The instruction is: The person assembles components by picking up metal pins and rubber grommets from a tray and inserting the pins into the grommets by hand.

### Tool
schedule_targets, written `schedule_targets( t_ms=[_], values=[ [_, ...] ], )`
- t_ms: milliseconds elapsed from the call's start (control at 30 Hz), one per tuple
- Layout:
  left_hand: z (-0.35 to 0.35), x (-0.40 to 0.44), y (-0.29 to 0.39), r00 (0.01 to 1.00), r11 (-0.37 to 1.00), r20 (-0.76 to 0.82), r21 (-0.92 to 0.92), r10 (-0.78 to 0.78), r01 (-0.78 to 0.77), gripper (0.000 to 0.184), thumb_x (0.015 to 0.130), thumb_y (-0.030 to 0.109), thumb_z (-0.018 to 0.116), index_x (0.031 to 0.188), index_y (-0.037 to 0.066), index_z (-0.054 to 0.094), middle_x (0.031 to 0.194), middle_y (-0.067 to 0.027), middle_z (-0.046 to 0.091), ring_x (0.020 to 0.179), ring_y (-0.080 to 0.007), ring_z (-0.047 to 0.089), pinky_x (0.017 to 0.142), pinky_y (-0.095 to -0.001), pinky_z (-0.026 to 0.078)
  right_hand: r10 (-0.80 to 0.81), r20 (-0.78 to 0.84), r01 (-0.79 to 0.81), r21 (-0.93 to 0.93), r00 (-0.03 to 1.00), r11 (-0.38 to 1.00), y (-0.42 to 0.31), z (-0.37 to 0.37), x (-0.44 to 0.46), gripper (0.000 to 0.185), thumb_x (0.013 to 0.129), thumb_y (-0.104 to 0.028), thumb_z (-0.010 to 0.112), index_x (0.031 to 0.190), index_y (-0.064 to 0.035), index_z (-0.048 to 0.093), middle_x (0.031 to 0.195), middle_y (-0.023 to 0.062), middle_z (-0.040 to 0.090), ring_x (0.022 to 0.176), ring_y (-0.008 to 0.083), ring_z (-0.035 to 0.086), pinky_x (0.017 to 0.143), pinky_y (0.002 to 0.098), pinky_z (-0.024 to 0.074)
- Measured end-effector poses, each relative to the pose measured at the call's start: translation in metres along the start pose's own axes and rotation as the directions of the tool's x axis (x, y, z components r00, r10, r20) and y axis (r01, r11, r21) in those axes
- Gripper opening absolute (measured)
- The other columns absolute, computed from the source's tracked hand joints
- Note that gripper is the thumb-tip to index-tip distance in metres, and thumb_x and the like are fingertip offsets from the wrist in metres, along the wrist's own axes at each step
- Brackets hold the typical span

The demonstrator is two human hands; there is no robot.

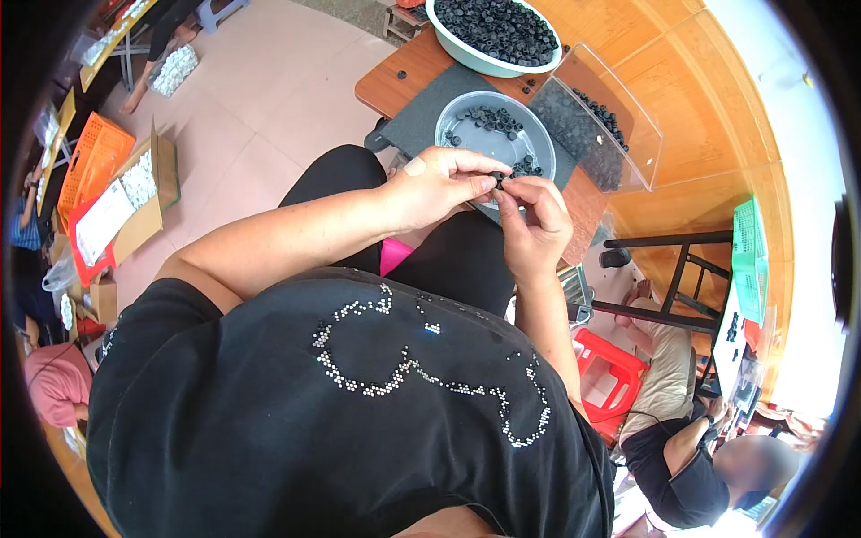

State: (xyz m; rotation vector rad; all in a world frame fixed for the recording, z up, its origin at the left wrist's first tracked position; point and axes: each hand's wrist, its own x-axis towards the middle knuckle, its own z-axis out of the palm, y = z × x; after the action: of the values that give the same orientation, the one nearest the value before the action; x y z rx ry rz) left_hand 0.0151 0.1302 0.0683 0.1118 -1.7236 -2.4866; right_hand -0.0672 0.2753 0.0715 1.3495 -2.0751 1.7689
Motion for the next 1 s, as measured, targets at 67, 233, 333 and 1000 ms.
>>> schedule_targets(
  t_ms=[67, 233, 333, 1000],
  values=[
    [0.000, 0.000, 0.000, 1.000, 0.998, 0.009, 0.051, 0.027, -0.028, 0.026, 0.091, 0.005, 0.051, 0.115, -0.001, 0.057, 0.100, -0.0086, 0.063, 0.092, -0.0122, 0.059, 0.084, -0.0258, 0.049, 0.124, 0.031, -0.127, 0.137, 0.992, 0.982, 0.003, -0.001, -0.002, 0.017, 0.071, 0.009, 0.067, 0.084, 0.0008, 0.060, 0.085, 0.0082, 0.059, 0.075, 0.0121, 0.058, 0.065, 0.0222, 0.0475],
    [0.002, -0.004, 0.002, 0.995, 0.963, 0.018, 0.250, 0.096, -0.097, 0.024, 0.091, 0.002, 0.049, 0.113, -0.002, 0.057, 0.100, -0.0087, 0.063, 0.093, -0.0106, 0.059, 0.084, -0.0247, 0.048, 0.331, 0.116, -0.345, 0.474, 0.936, 0.810, 0.003, 0.002, -0.002, 0.023, 0.073, 0.011, 0.066, 0.093, 0.0016, 0.058, 0.087, 0.0047, 0.056, 0.077, 0.0110, 0.057, 0.069, 0.0224, 0.0483],
    [0.001, -0.005, 0.003, 0.989, 0.935, 0.018, 0.324, 0.147, -0.145, 0.023, 0.090, 0.001, 0.050, 0.112, -0.002, 0.057, 0.100, -0.0080, 0.063, 0.092, -0.0104, 0.059, 0.083, -0.0242, 0.048, 0.403, 0.132, -0.400, 0.582, 0.906, 0.708, -0.001, 0.004, 0.000, 0.025, 0.074, 0.011, 0.065, 0.096, 0.0020, 0.057, 0.089, 0.0046, 0.057, 0.077, 0.0124, 0.058, 0.072, 0.0241, 0.0491],
    [0.012, -0.015, 0.003, 0.983, 0.939, -0.020, 0.300, 0.184, -0.170, 0.025, 0.092, -0.001, 0.044, 0.114, -0.003, 0.056, 0.102, -0.0085, 0.061, 0.094, -0.0121, 0.058, 0.085, -0.0246, 0.048, 0.354, 0.274, -0.446, 0.609, 0.894, 0.656, 0.007, 0.007, -0.006, 0.026, 0.081, 0.006, 0.061, 0.106, 0.0037, 0.056, 0.100, 0.0089, 0.059, 0.088, 0.0149, 0.059, 0.078, 0.0281, 0.0508]
  ],
)
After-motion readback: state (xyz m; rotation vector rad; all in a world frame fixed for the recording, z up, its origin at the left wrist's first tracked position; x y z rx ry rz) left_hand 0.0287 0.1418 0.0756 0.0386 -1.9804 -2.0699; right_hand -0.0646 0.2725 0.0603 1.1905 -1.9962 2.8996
